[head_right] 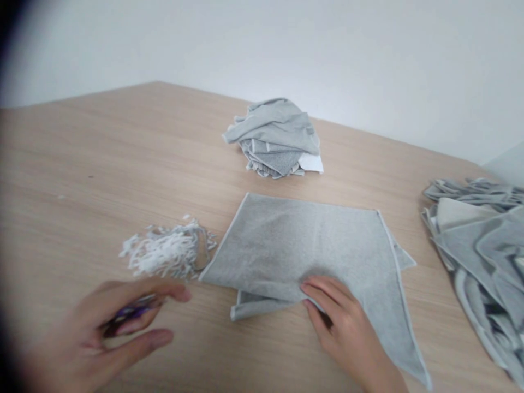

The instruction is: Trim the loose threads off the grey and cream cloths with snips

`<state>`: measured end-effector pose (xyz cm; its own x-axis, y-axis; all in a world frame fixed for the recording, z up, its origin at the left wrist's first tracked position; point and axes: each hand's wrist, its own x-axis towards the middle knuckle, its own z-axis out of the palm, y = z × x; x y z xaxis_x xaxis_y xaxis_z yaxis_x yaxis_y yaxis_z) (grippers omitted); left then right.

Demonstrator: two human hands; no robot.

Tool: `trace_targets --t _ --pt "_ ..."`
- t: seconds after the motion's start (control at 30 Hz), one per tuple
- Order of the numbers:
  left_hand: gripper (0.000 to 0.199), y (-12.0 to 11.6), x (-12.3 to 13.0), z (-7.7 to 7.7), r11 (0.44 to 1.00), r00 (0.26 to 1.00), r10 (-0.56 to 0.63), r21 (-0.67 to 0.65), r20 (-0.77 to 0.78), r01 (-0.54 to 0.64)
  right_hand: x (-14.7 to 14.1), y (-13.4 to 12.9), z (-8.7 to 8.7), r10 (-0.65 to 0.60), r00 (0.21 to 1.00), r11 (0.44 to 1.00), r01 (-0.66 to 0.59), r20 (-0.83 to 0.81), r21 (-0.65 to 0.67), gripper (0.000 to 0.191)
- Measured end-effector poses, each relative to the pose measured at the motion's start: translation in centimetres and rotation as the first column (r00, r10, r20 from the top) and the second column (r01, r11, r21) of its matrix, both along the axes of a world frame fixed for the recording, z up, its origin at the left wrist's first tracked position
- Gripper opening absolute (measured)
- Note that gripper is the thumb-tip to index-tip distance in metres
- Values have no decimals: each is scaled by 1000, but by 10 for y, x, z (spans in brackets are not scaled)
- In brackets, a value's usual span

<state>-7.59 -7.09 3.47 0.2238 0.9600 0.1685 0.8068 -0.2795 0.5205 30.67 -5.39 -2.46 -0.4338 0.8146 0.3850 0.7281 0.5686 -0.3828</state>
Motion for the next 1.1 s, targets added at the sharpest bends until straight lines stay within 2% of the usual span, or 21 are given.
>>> trace_targets --t 0.03,0.1,0.27,0.47,0.53,0.63,0.73,0.93,1.1 --pt "32 7 0 4 994 996 -91 -66 -26 89 0 0 -1 4 1000 1000 -4 5 7 29" --pt "29 26 2 10 975 980 -191 -125 -52 184 0 -1 -2 8 1000 1000 -8 6 4 29" --pt "30 68 16 17 935 932 -334 -172 -141 309 -2 -2 -6 -24 997 1000 24 -68 -5 28" --pt "47 84 38 11 849 803 -518 -292 -296 441 -5 0 -8 -42 989 999 43 -141 3 25" --pt "47 87 42 6 845 783 -529 -289 -327 451 -6 1 -7 -48 987 999 49 -151 0 23" --pt "30 91 44 -2 859 785 -511 -250 -349 447 -7 2 -8 -56 986 998 58 -158 6 23" --pt "24 95 44 -5 862 791 -507 -206 -344 463 -7 1 -7 -66 985 997 70 -158 21 26" --pt "28 96 47 2 868 830 -487 -41 -272 495 -4 -1 1 -91 989 994 97 -116 41 29" --pt "30 97 51 8 853 842 -478 97 -250 513 0 -3 1 -54 998 997 55 -9 56 38"
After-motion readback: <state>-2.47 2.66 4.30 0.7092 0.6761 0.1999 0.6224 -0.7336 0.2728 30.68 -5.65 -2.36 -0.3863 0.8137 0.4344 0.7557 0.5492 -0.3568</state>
